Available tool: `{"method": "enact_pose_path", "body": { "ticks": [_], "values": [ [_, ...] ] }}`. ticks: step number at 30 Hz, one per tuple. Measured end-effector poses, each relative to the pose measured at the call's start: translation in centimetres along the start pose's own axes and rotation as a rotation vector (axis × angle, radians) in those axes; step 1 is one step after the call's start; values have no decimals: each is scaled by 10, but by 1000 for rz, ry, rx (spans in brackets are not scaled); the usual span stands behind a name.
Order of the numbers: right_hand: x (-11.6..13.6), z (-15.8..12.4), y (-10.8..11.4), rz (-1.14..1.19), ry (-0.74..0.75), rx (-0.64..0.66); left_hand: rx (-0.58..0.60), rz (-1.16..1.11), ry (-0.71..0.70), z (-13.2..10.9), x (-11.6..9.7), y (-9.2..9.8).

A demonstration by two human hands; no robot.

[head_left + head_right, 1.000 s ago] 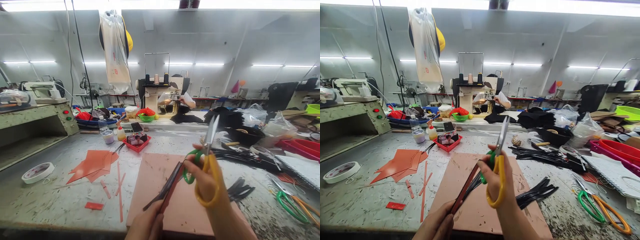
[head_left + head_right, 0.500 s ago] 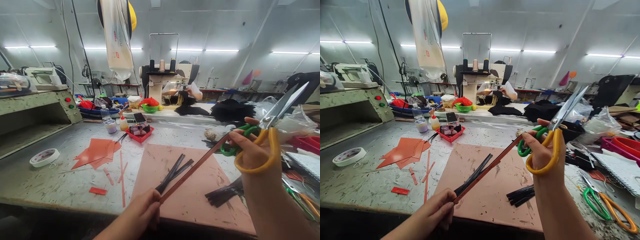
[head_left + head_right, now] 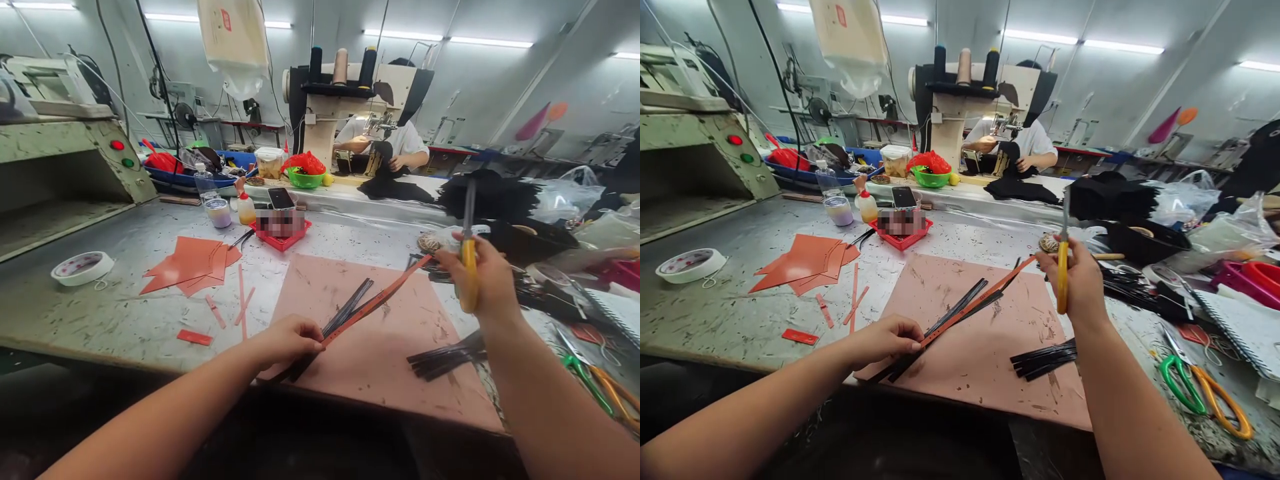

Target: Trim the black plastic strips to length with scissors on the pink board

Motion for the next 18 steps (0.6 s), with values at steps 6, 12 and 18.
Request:
{"method": "enact_pose_path", "body": {
  "ticks": [6,12,18],
  "values": [
    [-28,-128,-62,-129,-210,992,8,-177,86,1,7,1],
    [-30,-214,-84,-147,-308,1329,21,-246,124,-3,6,2],
    [-34,-212,-91,-138,-320,1301,10,-233,117,-7,6,6]
  ]
}}
Point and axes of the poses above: each hand's wrist, its own z-axis towards the middle knuckle, its own y-axis out of the back of the hand, x = y × z, the point moved 9 cm from there along z, towards the middle knuckle, and after that the axes turned 13 degrees about z, right-handed, at the moved point
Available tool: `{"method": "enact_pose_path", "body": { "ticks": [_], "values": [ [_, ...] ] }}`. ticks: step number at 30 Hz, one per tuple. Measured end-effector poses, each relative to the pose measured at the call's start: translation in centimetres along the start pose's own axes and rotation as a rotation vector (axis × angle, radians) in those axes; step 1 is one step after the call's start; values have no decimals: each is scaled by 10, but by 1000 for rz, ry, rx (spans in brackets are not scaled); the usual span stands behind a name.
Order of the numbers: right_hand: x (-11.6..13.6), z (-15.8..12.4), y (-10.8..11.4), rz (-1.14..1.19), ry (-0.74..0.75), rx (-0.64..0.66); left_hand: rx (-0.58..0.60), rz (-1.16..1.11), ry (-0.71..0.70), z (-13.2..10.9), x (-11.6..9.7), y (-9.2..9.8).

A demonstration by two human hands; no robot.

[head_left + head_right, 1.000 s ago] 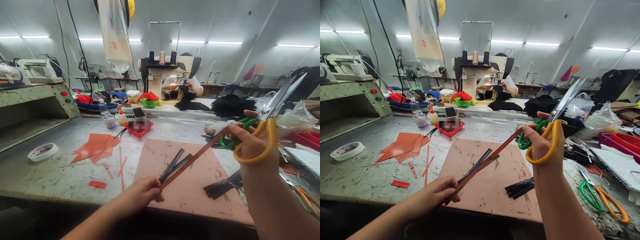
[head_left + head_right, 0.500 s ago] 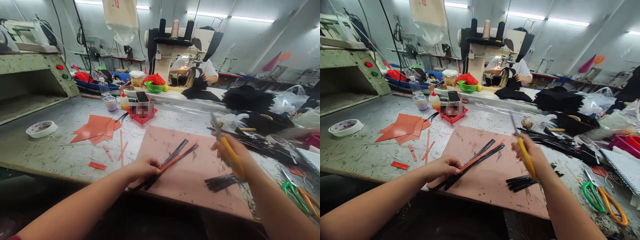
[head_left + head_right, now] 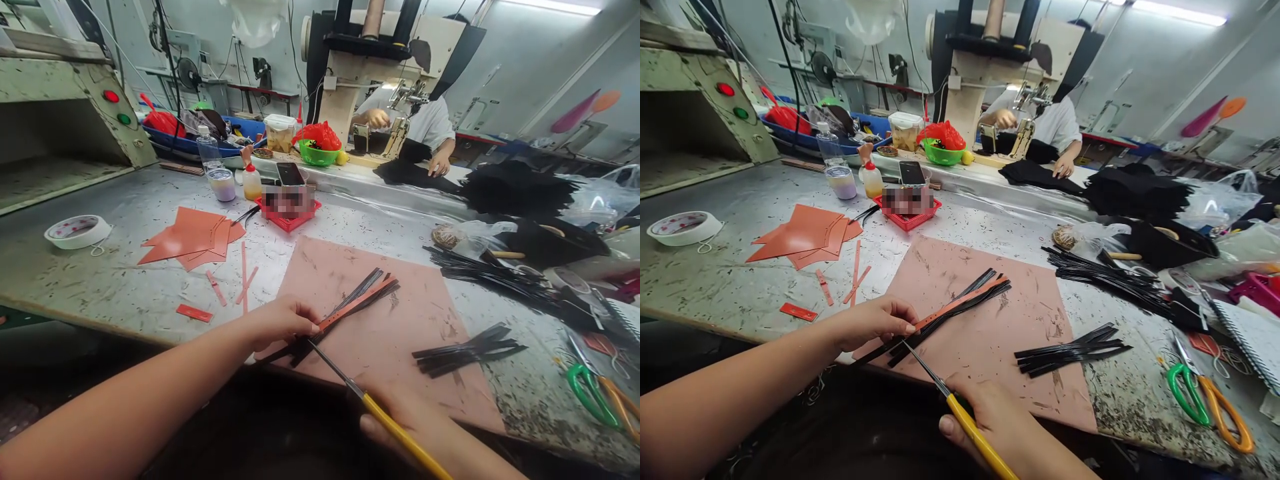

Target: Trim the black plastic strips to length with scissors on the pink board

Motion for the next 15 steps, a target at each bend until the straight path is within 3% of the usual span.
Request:
{"method": "enact_pose_path", "body": {
  "ticks": [7,15],
  "values": [
    [1,0,1,43,45,-38,12,17,-7,-1,-2,-2],
    [-1,2,0,51,-19,-28,27,-4,-22,-3,-2,-5]
  ]
}}
Point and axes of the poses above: each hand's wrist, its own z-axis towards the middle knuckle, its own y-axis out of the back of the hand, x = y × z, the point moved 9 cm from there along z, towards the middle knuckle, and after that the axes turned 13 degrees about z, right-handed, at the moved point
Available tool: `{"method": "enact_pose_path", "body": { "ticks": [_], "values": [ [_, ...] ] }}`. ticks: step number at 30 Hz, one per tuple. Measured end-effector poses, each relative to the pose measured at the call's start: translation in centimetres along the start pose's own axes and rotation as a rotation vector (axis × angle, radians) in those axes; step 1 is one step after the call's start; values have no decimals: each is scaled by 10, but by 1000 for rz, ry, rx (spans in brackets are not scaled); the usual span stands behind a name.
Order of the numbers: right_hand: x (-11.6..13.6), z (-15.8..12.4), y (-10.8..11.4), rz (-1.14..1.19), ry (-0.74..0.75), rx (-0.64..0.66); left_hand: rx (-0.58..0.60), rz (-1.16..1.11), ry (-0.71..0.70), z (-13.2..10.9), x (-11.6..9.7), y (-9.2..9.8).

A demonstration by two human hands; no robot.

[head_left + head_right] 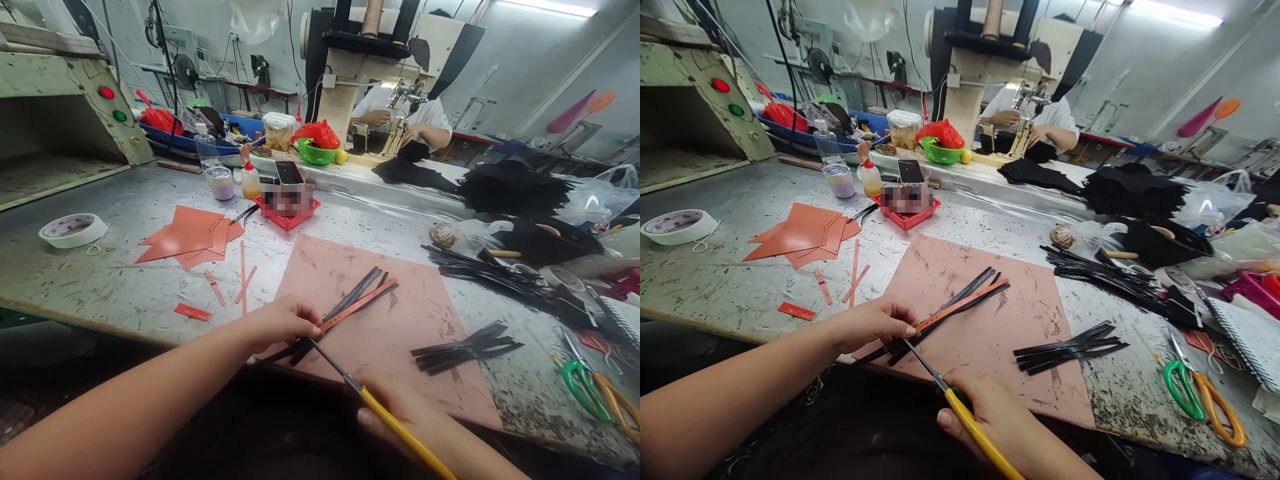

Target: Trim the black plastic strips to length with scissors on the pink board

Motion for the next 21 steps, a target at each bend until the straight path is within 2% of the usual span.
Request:
{"method": "enact_pose_path", "body": {
  "ticks": [10,15,21],
  "values": [
    [-6,4,-3,68,23,24,-10,-10,-5,-9,6,2],
    [-8,4,-3,115,3,48,148,-51,13,-29,30,-12],
    [-18,6,-17,139,-77,141,21,-100,74,-39,64,-18]
  ]
}}
Point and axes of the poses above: each hand's wrist, its own z-axis towards the middle knuckle, its own y-axis out of the back of the hand, x = y × z, the point moved 9 cm from there along z, towards the middle knuckle, and after that the axes turned 13 degrees about z, right-handed, at the moved point
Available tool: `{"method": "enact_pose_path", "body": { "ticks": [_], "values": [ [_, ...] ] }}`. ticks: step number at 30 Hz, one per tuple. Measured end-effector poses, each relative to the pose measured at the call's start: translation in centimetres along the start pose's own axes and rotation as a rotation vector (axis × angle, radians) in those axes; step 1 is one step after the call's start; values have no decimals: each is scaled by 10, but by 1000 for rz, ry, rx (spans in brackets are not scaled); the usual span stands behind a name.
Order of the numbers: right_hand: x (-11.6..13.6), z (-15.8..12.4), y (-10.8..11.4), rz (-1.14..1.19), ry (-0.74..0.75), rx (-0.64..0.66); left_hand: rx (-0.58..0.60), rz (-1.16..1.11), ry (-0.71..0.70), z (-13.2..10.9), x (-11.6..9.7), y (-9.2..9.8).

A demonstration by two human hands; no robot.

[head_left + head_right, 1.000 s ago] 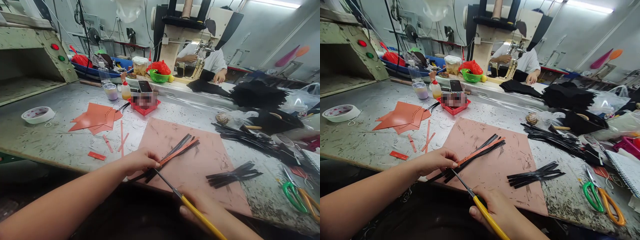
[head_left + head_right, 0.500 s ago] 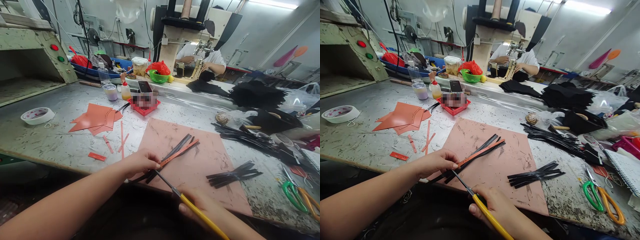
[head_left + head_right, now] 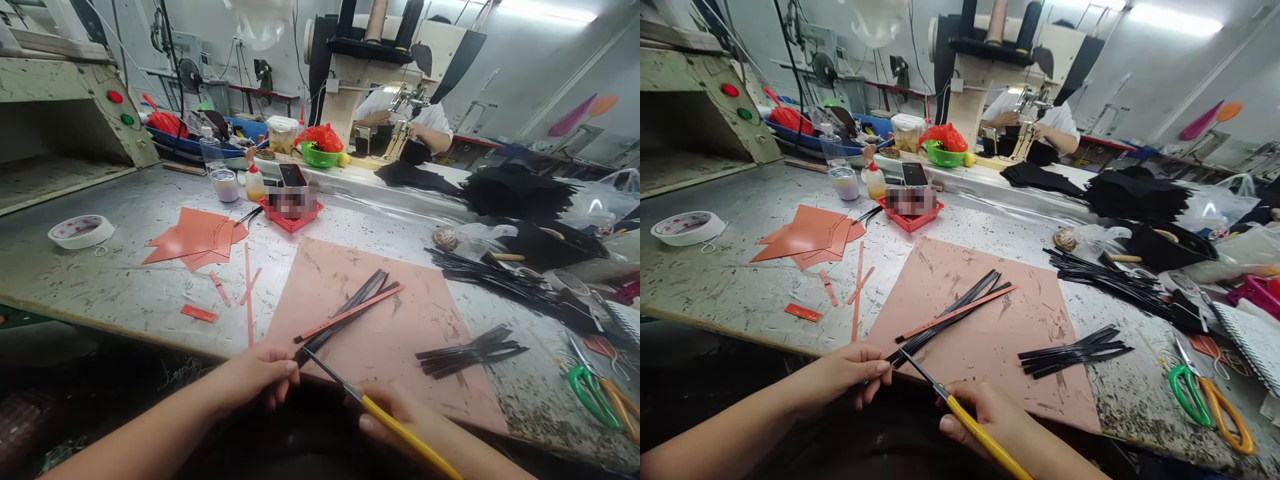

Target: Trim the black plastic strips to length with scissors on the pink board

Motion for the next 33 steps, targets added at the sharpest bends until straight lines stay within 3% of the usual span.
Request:
{"method": "enact_pose_path", "body": {
  "ticks": [6,10,13,17,23,33],
  "values": [
    [-6,-7,-8,-58,-44,38,-30,20,28,-5,22,-9],
    [16,-7,-1,-226,-76,35,-42,39,-5,-8,30,-11],
    [52,10,10,-422,67,-71,-63,67,-106,-10,27,-12],
    [82,56,10,-679,251,-150,-244,195,-185,-17,25,-2],
    [83,109,-16,-1000,285,18,-256,141,-197,-28,30,-1],
    [82,121,-26,-984,234,146,-309,108,-244,-39,8,6]
  ]
}}
Point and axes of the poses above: each hand's wrist, its own z-axis towards the middle knuckle, its own y-axis out of the back of the hand, x = y × z, the point moved 9 cm from there along z, towards the middle knuckle, and after that the axes turned 13 degrees about z, right-handed, at the moved point
